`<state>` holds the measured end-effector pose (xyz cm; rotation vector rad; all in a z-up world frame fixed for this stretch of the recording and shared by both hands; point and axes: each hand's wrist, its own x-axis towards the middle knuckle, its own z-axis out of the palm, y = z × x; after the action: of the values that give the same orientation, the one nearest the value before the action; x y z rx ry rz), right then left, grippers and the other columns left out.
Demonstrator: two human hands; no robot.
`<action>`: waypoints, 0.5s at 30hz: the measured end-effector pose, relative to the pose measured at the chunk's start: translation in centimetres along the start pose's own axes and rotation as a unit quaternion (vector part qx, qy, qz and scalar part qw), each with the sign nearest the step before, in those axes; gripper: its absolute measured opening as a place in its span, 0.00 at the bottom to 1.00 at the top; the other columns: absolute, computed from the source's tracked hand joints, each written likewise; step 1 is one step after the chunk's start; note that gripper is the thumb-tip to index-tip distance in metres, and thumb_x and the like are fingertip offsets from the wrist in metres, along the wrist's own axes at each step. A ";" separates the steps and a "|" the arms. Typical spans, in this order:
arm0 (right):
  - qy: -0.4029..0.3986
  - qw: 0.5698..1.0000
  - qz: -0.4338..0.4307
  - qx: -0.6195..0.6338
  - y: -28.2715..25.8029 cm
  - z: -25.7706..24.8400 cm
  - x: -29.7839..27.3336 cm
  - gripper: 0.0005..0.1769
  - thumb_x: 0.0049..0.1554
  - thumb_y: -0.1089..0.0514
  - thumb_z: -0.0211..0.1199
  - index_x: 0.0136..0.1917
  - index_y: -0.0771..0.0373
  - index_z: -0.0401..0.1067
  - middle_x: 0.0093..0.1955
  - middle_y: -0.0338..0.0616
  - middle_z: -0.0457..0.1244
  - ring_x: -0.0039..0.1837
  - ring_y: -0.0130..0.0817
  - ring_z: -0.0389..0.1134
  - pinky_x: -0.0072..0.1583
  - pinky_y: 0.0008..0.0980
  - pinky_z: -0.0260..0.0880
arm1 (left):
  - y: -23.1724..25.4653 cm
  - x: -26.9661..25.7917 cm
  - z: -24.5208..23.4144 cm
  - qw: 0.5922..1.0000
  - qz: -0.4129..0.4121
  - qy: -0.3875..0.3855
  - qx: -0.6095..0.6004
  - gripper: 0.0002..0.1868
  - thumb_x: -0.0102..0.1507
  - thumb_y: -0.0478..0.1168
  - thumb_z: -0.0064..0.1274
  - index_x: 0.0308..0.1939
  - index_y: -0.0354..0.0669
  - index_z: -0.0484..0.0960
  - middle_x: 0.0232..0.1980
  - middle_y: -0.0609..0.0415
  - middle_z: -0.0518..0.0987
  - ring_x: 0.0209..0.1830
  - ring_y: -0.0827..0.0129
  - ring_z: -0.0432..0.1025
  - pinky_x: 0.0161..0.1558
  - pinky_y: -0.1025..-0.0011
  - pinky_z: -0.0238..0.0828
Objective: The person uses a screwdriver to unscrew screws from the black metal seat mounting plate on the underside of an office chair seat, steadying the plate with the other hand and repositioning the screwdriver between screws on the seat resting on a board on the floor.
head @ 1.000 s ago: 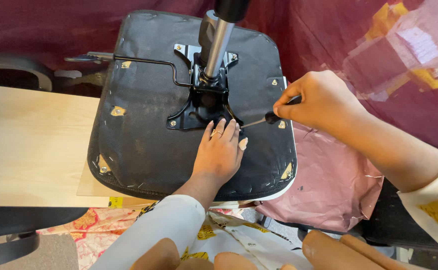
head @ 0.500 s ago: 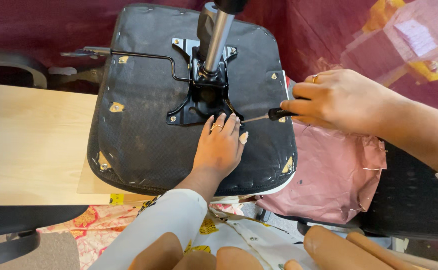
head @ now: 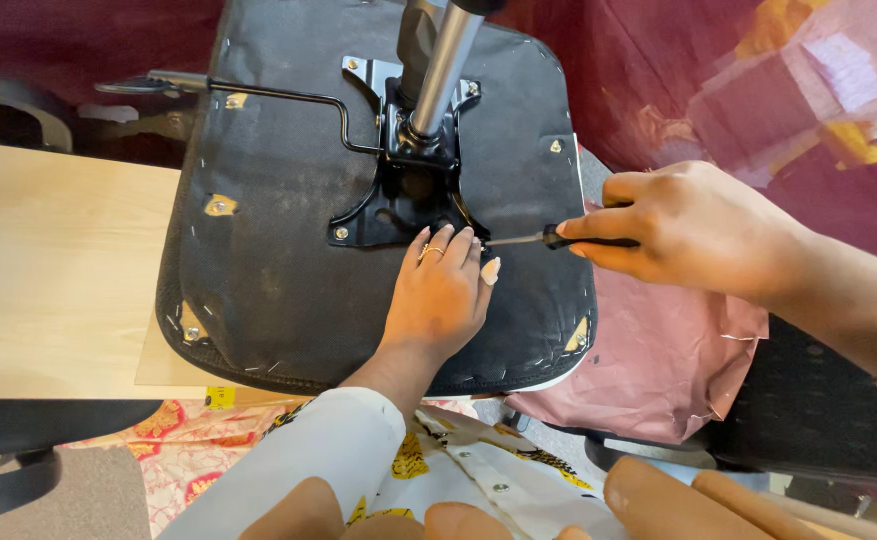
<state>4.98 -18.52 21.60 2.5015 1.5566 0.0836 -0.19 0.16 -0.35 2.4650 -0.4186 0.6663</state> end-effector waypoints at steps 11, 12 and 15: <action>-0.068 0.899 0.377 0.213 -0.3 -0.1 1.9 0.16 0.49 0.45 0.75 0.49 0.53 0.84 0.34 0.47 0.72 0.33 0.34 0.72 0.42 0.32 0.71 | 0.1 0.1 0.0 1.000 0.004 -0.007 -0.002 0.23 0.70 0.48 0.45 0.56 0.31 0.82 0.62 0.45 0.79 0.67 0.53 0.68 0.72 0.52 0.56; -0.067 0.887 0.395 0.227 -0.3 -0.2 2.1 0.15 0.49 0.46 0.74 0.48 0.53 0.85 0.34 0.46 0.72 0.34 0.33 0.72 0.42 0.33 0.71 | 0.1 0.2 0.0 1.000 0.005 -0.007 -0.002 0.24 0.70 0.48 0.45 0.56 0.30 0.82 0.62 0.45 0.79 0.67 0.52 0.68 0.72 0.52 0.56; -0.090 0.849 0.455 0.253 -0.5 -0.3 2.4 0.15 0.50 0.49 0.73 0.49 0.54 0.86 0.34 0.45 0.72 0.35 0.34 0.70 0.42 0.35 0.70 | 0.1 0.3 0.0 1.000 0.002 -0.008 0.004 0.24 0.70 0.48 0.44 0.58 0.30 0.81 0.62 0.43 0.78 0.68 0.52 0.67 0.72 0.52 0.56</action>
<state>5.58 -16.14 21.68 3.2973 0.2017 -0.4725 0.00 0.00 -0.17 2.4795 -0.4286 0.6518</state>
